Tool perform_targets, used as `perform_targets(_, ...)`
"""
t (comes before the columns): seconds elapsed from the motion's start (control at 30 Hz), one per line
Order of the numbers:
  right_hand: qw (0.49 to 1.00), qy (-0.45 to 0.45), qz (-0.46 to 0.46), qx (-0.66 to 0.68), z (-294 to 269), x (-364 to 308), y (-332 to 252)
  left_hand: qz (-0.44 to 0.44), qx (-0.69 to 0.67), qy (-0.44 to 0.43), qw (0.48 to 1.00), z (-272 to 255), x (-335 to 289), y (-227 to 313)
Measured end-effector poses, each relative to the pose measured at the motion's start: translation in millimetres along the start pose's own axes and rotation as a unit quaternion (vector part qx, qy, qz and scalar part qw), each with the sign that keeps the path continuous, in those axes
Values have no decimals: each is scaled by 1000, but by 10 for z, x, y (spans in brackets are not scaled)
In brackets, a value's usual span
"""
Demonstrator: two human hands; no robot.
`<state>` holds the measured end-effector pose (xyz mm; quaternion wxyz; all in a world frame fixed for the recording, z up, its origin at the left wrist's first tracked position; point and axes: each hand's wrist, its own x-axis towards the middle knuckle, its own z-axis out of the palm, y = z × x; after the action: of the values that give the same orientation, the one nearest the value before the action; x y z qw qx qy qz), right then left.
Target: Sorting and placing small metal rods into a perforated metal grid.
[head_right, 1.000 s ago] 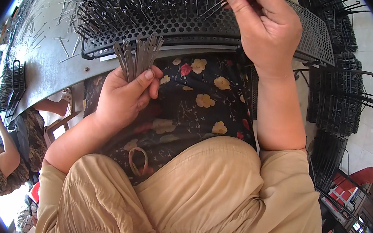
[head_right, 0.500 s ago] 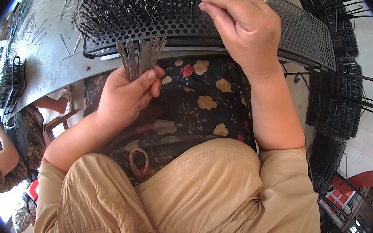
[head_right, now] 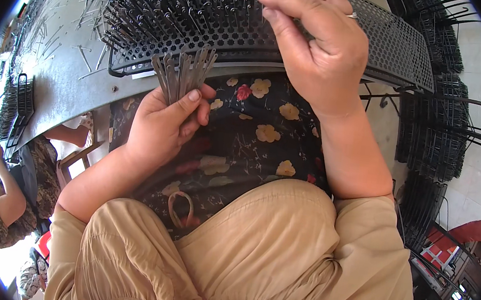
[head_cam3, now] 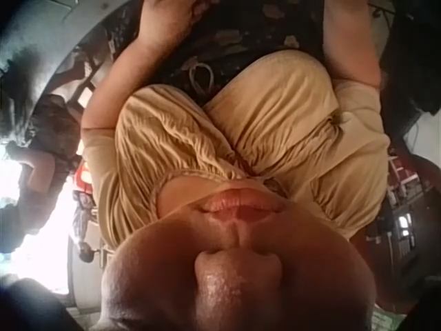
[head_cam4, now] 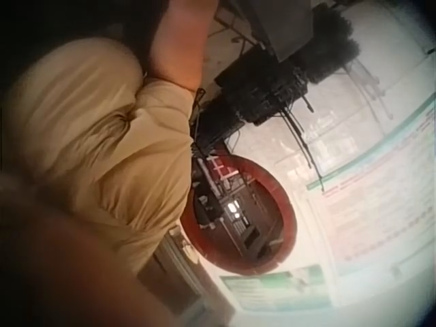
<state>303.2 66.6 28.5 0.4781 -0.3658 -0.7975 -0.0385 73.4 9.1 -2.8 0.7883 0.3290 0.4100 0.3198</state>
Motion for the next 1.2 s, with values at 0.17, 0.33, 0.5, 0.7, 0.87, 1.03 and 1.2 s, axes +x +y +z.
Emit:
perform_targets(0.17,995,-6,13,-94,65,-18,-60,18,5,10,1000,13,5,-7)
perform_targets(0.33,967,-78,-18,-241,88,34,-268,13,14,5,1000,31,6,-25)
perform_targets(0.5,977,3,-43,-209,47,-108,-213,8,-6,20,1000,23,-27,-12)
perform_targets(0.7,783,-97,402,464,184,-390,-511,60,46,-3,997,60,-21,-37)
perform_targets(0.87,738,-21,436,514,78,-365,-368,18,23,1,1000,40,-24,-16)
perform_targets(1.03,723,-21,500,475,84,-343,-433,18,39,6,999,57,-16,-41)
perform_targets(1.2,847,103,359,378,-68,-284,-145,12,39,22,999,20,-9,-41)
